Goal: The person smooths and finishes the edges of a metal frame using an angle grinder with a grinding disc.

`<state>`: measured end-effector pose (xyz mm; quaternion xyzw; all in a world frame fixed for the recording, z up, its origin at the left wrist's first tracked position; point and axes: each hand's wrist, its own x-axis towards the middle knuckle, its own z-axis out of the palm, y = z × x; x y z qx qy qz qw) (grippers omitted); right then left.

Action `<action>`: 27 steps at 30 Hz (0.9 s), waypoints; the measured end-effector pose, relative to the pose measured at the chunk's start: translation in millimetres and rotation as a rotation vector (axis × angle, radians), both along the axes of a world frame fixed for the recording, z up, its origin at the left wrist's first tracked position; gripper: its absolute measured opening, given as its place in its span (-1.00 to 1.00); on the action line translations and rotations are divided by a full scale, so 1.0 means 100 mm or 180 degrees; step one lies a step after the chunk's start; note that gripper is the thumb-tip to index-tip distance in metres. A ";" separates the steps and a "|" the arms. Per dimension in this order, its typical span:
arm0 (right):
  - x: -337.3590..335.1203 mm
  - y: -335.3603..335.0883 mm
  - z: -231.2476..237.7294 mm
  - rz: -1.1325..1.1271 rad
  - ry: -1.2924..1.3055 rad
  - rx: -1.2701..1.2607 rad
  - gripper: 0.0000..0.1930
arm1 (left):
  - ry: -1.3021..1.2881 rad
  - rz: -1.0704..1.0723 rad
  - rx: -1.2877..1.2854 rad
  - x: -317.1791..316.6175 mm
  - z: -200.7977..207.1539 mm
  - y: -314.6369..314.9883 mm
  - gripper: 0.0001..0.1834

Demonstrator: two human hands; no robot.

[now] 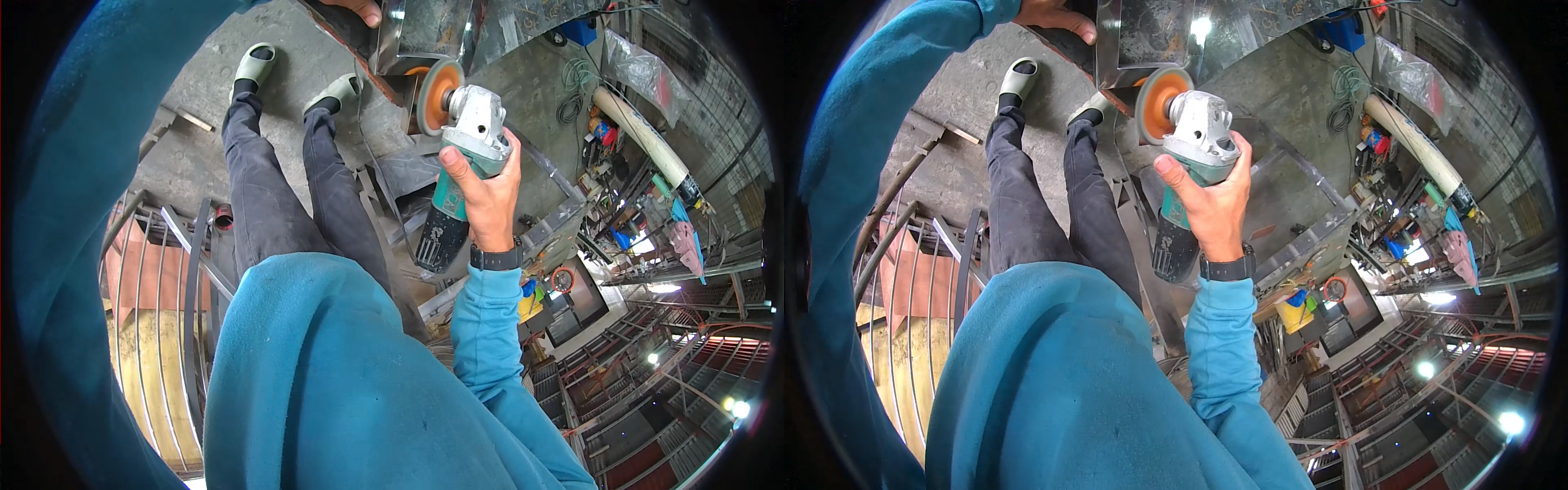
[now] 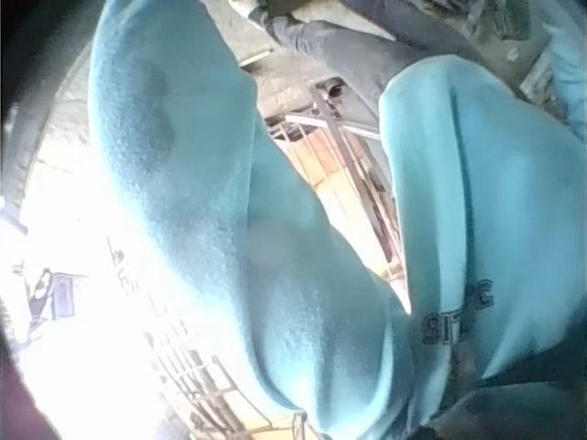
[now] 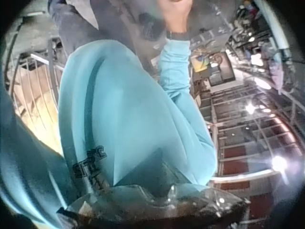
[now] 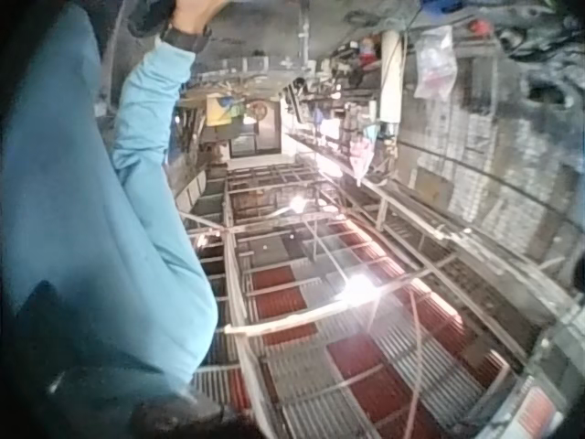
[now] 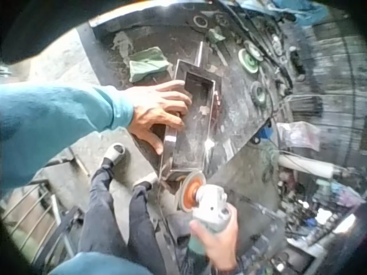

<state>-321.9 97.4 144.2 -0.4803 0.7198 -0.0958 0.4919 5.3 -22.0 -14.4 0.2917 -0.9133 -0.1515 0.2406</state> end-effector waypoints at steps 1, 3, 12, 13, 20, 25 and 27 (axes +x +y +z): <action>0.00 0.01 0.00 0.0000 -0.0004 -0.0003 0.07 | 0.0026 -0.0008 -0.0024 0.00 0.00 0.00 -0.29; 0.00 0.02 0.00 0.0216 0.0092 -0.0016 0.11 | 0.0055 -0.0023 -0.0051 0.00 -0.01 -0.01 -0.29; -0.04 -0.03 -0.02 0.0146 0.0201 -0.0060 0.10 | 0.0022 -0.0032 0.0006 0.01 -0.02 0.02 -0.30; -0.05 -0.05 -0.02 0.0168 0.0191 -0.0113 0.08 | 0.0025 -0.0024 0.0008 0.02 -0.02 0.02 -0.29; 0.05 -0.03 0.02 0.0417 0.0357 -0.0247 0.12 | -0.0042 -0.0016 0.0060 0.00 0.03 -0.02 -0.29; 0.20 0.00 0.07 0.0510 0.0391 -0.0167 0.15 | -0.0118 0.0005 0.0078 0.00 0.00 0.00 -0.27; 0.19 -0.02 0.07 0.0551 0.0448 -0.0142 0.14 | -0.0113 -0.0006 0.0084 0.01 0.00 0.00 -0.27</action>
